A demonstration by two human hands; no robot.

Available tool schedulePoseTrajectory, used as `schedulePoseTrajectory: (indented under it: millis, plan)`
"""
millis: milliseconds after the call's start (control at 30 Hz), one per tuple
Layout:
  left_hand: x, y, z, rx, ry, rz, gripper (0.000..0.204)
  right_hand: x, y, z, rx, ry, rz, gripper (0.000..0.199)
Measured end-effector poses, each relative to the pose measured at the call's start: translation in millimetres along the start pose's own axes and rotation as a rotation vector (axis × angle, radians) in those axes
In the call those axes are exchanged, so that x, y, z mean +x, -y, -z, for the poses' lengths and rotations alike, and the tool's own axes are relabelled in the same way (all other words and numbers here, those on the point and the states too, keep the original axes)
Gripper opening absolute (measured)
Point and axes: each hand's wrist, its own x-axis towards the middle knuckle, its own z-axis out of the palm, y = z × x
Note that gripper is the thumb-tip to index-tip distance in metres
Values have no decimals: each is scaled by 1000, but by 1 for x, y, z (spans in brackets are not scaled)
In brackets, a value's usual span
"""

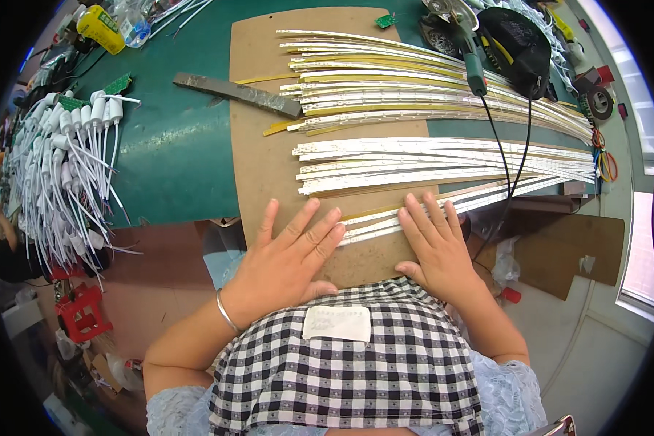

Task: The person organizes a stack of thin metallic strips on a workbench, then picks up a green circuit board with attached white plastic components and wires. They manipulate the wires and components on the board, appearing to prepare or inspect the assembly.

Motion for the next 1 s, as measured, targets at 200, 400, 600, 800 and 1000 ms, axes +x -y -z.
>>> schedulePoseTrajectory:
  millis: [200, 400, 600, 800, 1000]
  plan:
    - [25, 21, 7, -100, -328, 97, 39, 38, -9, 16, 139, -330, -14, 36]
    - [47, 38, 12, -57, -461, 64, 23, 69, -24, 17, 108, -427, 33, 15]
    - [56, 42, 15, -6, -444, 55, 16, 77, -43, 25, -18, -371, 191, 11]
    - [52, 33, 19, -4, -383, 49, 9, 75, -52, 26, -4, -294, 278, 8]
    - [48, 26, 16, -145, -262, 238, 9, 75, -47, 28, 116, -281, 136, 10]
